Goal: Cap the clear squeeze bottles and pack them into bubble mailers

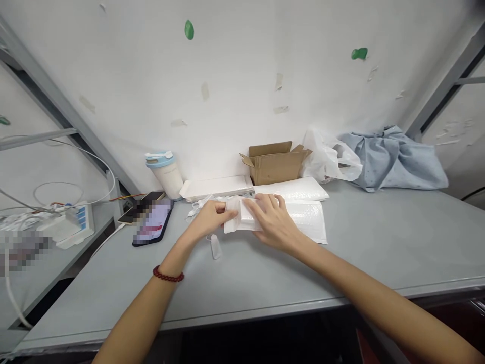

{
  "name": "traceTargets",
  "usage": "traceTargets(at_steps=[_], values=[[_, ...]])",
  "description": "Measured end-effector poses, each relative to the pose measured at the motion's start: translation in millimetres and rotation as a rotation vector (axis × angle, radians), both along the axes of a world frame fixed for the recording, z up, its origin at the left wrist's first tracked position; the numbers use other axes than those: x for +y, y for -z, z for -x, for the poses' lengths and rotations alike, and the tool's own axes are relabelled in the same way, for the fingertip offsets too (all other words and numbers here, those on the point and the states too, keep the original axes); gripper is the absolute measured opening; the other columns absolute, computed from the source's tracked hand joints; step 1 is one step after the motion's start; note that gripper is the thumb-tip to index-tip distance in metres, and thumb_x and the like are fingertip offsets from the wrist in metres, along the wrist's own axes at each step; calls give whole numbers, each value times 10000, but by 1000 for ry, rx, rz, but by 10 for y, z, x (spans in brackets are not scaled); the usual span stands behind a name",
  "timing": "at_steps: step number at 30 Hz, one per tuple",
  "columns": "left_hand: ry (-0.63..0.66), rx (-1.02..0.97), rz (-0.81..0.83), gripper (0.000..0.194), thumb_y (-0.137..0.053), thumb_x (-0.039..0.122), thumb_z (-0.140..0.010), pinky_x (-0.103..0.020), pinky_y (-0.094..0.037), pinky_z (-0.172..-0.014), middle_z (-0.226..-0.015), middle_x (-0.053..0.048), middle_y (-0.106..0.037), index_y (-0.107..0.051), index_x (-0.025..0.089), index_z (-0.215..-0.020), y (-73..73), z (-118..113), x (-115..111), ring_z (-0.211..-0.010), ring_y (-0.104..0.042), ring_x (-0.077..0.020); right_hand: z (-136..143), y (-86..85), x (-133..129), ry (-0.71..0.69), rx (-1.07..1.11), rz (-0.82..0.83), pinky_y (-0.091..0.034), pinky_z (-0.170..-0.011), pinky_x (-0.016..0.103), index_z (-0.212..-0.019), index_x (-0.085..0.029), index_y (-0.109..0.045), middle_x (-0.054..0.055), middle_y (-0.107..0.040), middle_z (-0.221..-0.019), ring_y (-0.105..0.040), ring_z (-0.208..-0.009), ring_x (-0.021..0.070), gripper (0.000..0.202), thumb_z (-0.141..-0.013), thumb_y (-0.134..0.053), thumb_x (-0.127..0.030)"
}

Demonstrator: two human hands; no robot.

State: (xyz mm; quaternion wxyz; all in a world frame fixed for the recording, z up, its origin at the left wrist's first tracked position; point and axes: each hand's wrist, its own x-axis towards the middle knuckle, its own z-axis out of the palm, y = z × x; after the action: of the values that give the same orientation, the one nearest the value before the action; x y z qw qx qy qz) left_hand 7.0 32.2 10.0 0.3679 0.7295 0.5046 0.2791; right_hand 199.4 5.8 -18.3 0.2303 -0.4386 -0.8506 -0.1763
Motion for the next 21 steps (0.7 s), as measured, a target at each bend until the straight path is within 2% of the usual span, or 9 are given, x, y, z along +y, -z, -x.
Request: traceTargets(at_steps=[4, 7, 9, 11, 13, 17, 19, 21], values=[[106, 90, 73, 224, -564, 366, -710, -196, -368, -463, -577, 10, -589, -634, 169, -629, -174, 279, 12, -495, -487, -98, -32, -9, 31, 20, 9, 12, -301, -790, 383, -1248, -154, -390, 149, -452, -1070, -391, -944, 268, 576, -703, -565, -217], [-5, 169, 67, 192, -642, 368, -638, -192, -363, -422, -582, -19, -632, -663, 178, -612, -251, 479, 22, -480, -521, -115, -53, -27, 33, 63, 1, 32, -302, -755, 354, -1216, -148, -415, 150, -453, -1060, -391, -915, 265, 511, -727, -538, -229], [-53, 236, 196, 210, -690, 371, -576, -190, -310, -358, -497, -30, -621, -642, 172, -529, -250, 547, 22, -404, -510, -120, -58, -36, 25, 92, -7, 47, -304, -747, 344, -1203, -147, -424, 150, -453, -1062, -392, -909, 265, 480, -743, -525, -241], [-33, 294, 379, 252, -710, 377, -541, -194, -273, -324, -403, -32, -587, -602, 169, -449, -205, 533, 10, -327, -482, -122, -53, -34, 17, 110, -16, 61, -305, -743, 339, -1202, -147, -423, 149, -457, -1063, -395, -910, 266, 466, -757, -516, -246], [4, 331, 464, 288, -703, 367, -543, -207, -286, -325, -326, -28, -537, -562, 173, -384, -129, 442, -16, -279, -447, -123, -43, -21, 12, 111, -33, 78, -305, -739, 337, -1206, -151, -420, 145, -469, -1055, -399, -911, 267, 458, -769, -516, -249], [117, 403, 361, 328, -619, 248, -580, -244, -338, -377, -299, -27, -500, -478, 189, -291, -12, 226, -74, -291, -431, -128, -23, 19, 9, 89, -84, 124, -310, -734, 337, -1233, -161, -407, 132, -506, -1005, -412, -895, 264, 486, -775, -538, -260], [147, 383, 308, 309, -584, 215, -582, -243, -332, -391, -320, -17, -505, -472, 190, -295, -25, 196, -85, -315, -429, -120, -19, 31, 9, 84, -92, 140, -318, -739, 337, -1253, -160, -394, 127, -519, -987, -420, -890, 262, 517, -772, -550, -264], [103, 293, 270, 282, -565, 235, -607, -234, -317, -392, -357, -5, -515, -492, 182, -339, -81, 226, -76, -332, -420, -106, -21, 33, 13, 87, -86, 152, -326, -743, 337, -1266, -152, -384, 123, -528, -979, -427, -891, 261, 537, -771, -556, -270]])
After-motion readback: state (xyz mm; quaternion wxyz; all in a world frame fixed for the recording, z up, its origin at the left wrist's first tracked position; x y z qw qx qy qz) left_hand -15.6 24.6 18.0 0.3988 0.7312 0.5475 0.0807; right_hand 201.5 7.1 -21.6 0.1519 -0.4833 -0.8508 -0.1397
